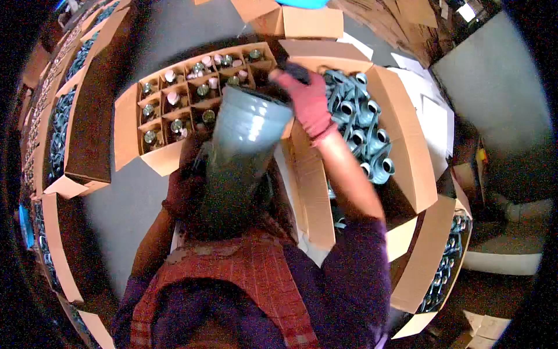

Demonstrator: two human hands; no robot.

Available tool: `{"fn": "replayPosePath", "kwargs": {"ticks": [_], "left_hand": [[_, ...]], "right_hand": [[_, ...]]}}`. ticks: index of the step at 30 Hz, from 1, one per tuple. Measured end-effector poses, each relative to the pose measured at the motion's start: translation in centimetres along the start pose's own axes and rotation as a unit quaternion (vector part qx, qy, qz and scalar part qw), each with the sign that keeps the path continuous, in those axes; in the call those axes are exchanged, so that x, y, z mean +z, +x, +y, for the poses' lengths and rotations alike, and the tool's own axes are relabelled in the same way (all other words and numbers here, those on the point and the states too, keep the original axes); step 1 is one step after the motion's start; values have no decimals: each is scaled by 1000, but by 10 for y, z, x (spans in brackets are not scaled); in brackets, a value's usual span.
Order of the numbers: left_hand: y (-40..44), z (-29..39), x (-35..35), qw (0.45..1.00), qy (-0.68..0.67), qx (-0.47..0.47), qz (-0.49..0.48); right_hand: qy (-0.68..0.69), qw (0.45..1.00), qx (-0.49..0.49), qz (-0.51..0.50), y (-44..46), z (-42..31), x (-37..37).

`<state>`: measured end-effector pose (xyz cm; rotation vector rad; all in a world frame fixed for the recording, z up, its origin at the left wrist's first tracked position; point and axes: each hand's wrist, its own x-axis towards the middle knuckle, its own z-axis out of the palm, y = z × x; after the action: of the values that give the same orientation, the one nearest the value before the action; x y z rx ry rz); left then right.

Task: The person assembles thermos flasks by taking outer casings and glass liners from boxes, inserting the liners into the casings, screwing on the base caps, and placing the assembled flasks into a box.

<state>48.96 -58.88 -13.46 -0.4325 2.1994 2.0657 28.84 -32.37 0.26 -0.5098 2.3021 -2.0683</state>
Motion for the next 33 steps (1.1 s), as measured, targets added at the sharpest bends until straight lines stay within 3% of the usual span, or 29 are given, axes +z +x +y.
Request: {"fn": "replayPosePath", "kwargs": {"ticks": [1, 3, 4, 6, 7, 9, 10, 12, 13, 17, 18, 20, 22, 23, 24, 26, 27, 28, 30, 33], "left_hand": [[1, 1, -2, 999, -36, -6, 9], [3, 7, -7, 994, -105, -22, 29], [10, 8, -10, 993, -110, 0, 34], [22, 4, -13, 991, -124, 41, 36], [30, -15, -23, 942, -324, 67, -57], [50, -9, -25, 933, -357, -28, -24], [46, 31, -8, 931, -363, -14, -27], [67, 71, 34, 931, -353, 7, -97], [86, 75, 40, 931, -342, 26, -128], [138, 116, 129, 903, -252, 27, -348], [126, 145, 163, 914, -209, -22, -347], [144, 149, 212, 842, -291, -30, -453], [114, 171, 239, 826, -200, 138, -508], [102, 182, 241, 813, -239, 13, -531], [105, 177, 239, 831, -197, 3, -520], [124, 151, 221, 806, -219, -40, -549], [132, 135, 210, 793, -228, -63, -562], [138, 120, 201, 819, -206, -41, -534], [137, 108, 179, 845, -211, -89, -484], [140, 90, 151, 883, -192, -95, -417]], "right_hand": [[74, 996, -25, 51, -13, 3, 3], [118, 990, -77, 20, -51, 48, 13], [-58, 981, -174, -66, -66, 79, 11], [-104, 969, -155, -161, -107, 51, 14], [-127, 959, -147, -208, -127, 37, 15], [-209, 935, -206, -199, -146, 31, -1], [-265, 920, -188, -218, -156, 25, -13], [-155, 923, -202, -290, -208, 38, 5], [-224, 906, -191, -304, -219, 29, 18], [-327, 886, -274, -180, -233, 8, 19], [-314, 897, -285, -128, -235, -2, 8], [-268, 927, -262, 4, -241, -27, -17], [-132, 957, -137, 217, -241, -53, -35], [26, 954, -93, 283, -243, -54, -46], [191, 911, -73, 358, -245, -55, -58], [222, 874, -101, 421, -236, -40, -112], [27, 876, -72, 476, -232, -29, -140], [33, 865, -42, 499, -233, -15, -170], [8, 862, 12, 506, -240, 8, -224], [-165, 864, 49, 473, -241, 56, -297]]}}
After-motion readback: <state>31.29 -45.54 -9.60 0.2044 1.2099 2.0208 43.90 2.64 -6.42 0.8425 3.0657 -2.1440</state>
